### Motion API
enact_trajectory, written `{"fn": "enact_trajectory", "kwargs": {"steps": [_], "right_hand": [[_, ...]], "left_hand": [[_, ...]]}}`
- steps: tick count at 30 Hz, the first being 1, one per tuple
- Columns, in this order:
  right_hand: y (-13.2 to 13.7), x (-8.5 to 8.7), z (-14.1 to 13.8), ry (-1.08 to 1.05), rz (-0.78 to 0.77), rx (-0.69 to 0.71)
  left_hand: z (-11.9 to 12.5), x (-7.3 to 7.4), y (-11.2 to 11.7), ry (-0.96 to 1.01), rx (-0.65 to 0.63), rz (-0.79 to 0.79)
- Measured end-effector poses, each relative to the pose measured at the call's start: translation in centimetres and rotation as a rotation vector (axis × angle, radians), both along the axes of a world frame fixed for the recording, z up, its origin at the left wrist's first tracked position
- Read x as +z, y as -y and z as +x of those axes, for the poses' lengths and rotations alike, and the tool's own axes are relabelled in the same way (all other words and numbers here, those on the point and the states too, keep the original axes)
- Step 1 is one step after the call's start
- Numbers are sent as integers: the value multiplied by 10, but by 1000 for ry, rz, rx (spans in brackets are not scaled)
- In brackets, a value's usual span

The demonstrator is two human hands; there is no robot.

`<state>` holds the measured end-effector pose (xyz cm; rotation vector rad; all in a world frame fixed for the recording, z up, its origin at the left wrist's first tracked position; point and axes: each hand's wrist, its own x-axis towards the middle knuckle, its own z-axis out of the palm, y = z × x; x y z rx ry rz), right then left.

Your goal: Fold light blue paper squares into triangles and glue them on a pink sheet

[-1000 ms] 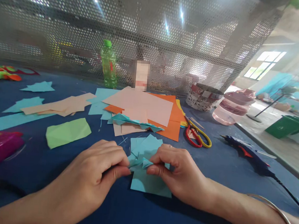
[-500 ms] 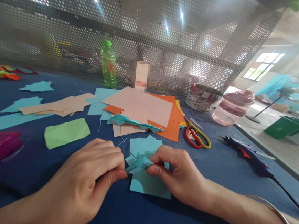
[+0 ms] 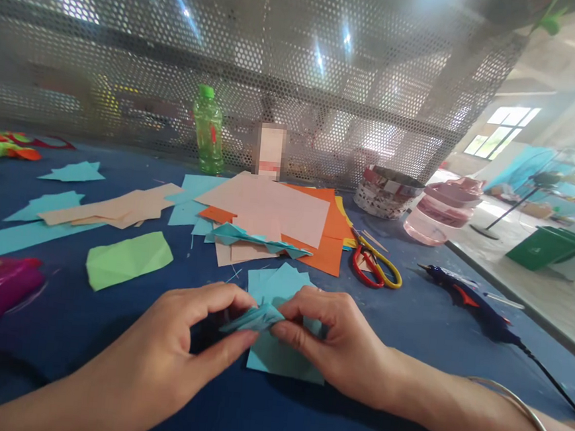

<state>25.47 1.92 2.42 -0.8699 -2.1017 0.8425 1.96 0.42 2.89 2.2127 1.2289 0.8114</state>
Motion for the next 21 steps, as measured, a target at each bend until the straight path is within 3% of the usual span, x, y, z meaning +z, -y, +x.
{"fn": "enact_trajectory", "kwargs": {"steps": [3,9,13,21], "right_hand": [[1,2,1,3,7,-2],[-1,-1,-1,-63,-46,-64],[-1,-4,-2,16,-146,-91],[-2,-7,1,184,44,-94]], "left_hand": [[4,0,-1,63,16,-107],[5,-3,1,28,-10,-67],[5,-5,3,67,71,1],[6,-13,-2,-27,42,95]]}}
